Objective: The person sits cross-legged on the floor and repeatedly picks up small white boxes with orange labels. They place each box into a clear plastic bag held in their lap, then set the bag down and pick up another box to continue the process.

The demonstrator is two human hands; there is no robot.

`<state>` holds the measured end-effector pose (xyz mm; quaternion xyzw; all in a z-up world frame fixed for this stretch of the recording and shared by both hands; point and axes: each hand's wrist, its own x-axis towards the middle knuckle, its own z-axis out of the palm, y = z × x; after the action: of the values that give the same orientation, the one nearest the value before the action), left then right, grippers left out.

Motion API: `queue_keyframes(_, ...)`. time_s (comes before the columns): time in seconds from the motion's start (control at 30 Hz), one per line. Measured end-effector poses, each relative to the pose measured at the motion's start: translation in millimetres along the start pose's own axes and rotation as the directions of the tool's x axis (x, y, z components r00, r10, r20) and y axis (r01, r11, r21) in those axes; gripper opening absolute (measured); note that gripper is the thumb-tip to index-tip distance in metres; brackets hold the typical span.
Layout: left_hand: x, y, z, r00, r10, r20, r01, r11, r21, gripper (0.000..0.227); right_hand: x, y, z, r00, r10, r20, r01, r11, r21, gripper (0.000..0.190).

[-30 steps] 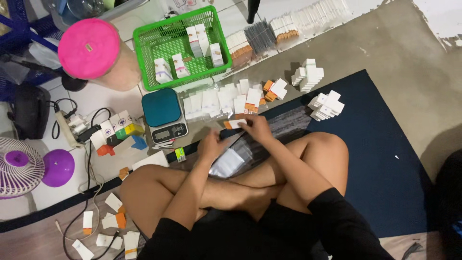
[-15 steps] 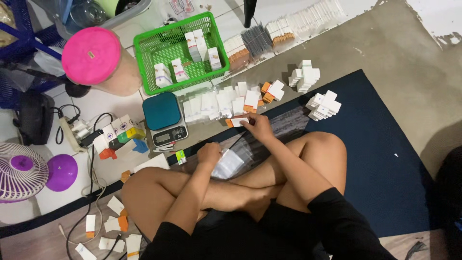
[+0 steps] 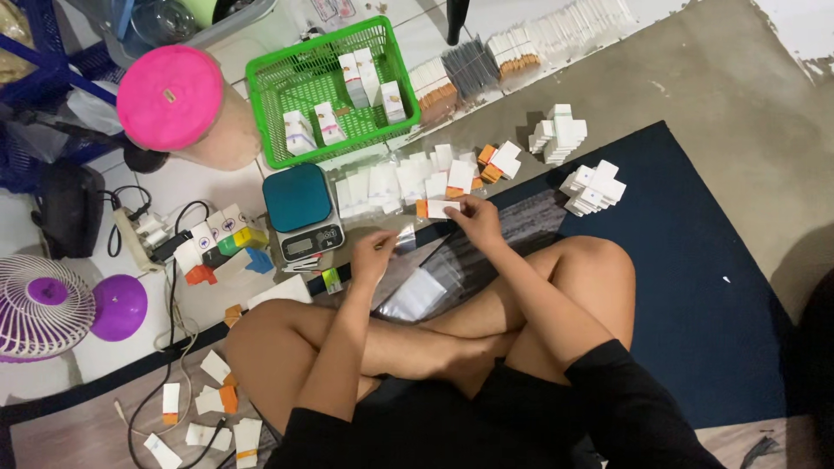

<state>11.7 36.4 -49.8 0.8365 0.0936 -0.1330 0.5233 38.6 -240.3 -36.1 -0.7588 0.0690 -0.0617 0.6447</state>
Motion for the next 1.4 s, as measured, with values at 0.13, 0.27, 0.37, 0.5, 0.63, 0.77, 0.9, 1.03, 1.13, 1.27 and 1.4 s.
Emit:
queue_keyframes(0.13,4.9,-2.8,5.0,0.999,-0.03,-0.019,0.025,0.978,-0.205,0.023,-3.4,4.6,6.0,0.999,0.034,0.005,-0.035,0.997,0.069,0.014)
queue_keyframes(0.27,5.4,-2.1,11.0,1.0,-0.002,-0.018,-0.002,0.98,-0.199,0.021,-3.4,12.0,7.2,0.999,0.043,0.01,-0.044,0.995,0.085,0.016)
queue_keyframes(0.37,-17.1,-5.5,12.4,0.999,0.044,-0.016,-0.046,0.989,-0.138,0.021,-17.4,28.4,6.9,0.997,0.077,-0.006,-0.075,0.986,0.148,0.014)
queue_keyframes(0.5,4.1,4.6,18.3,0.992,0.126,-0.014,-0.126,0.992,0.017,0.027,6.6,31.7,-3.6,0.998,-0.022,-0.061,0.028,0.995,0.091,0.03)
queue_keyframes(0.63,0.5,-5.1,19.8,0.989,0.132,-0.069,-0.133,0.991,-0.015,0.028,-4.8,38.2,0.9,0.984,0.14,-0.109,-0.116,0.973,0.202,0.039)
queue_keyframes(0.77,4.0,-8.9,27.5,0.994,0.069,-0.082,-0.078,0.991,-0.106,0.023,-7.7,40.2,6.7,0.971,0.217,-0.098,-0.186,0.949,0.255,0.033)
queue_keyframes(0.9,7.8,-15.3,32.0,0.997,-0.007,-0.076,-0.012,0.969,-0.247,0.016,-8.6,40.4,8.8,0.976,0.207,-0.067,-0.18,0.941,0.288,0.027)
queue_keyframes(1.03,9.1,-21.1,35.3,0.997,-0.03,-0.066,0.013,0.97,-0.241,0.017,-11.5,41.7,10.3,0.972,0.229,-0.054,-0.2,0.925,0.323,0.021)
queue_keyframes(1.13,11.9,-15.7,31.1,0.999,-0.036,-0.035,0.027,0.973,-0.229,0.02,-6.9,42.8,13.8,0.97,0.234,-0.059,-0.198,0.912,0.36,0.018)
queue_keyframes(1.27,-2.5,-3.4,25.5,0.999,0.038,-0.026,-0.041,0.993,-0.11,0.023,-8.6,51.1,17.4,0.972,0.227,-0.068,-0.186,0.91,0.37,0.017)
queue_keyframes(1.4,-3.3,-8.5,26.2,0.989,0.145,-0.026,-0.146,0.987,-0.062,0.027,-7.5,57.4,21.1,0.97,0.229,-0.08,-0.185,0.912,0.366,0.018)
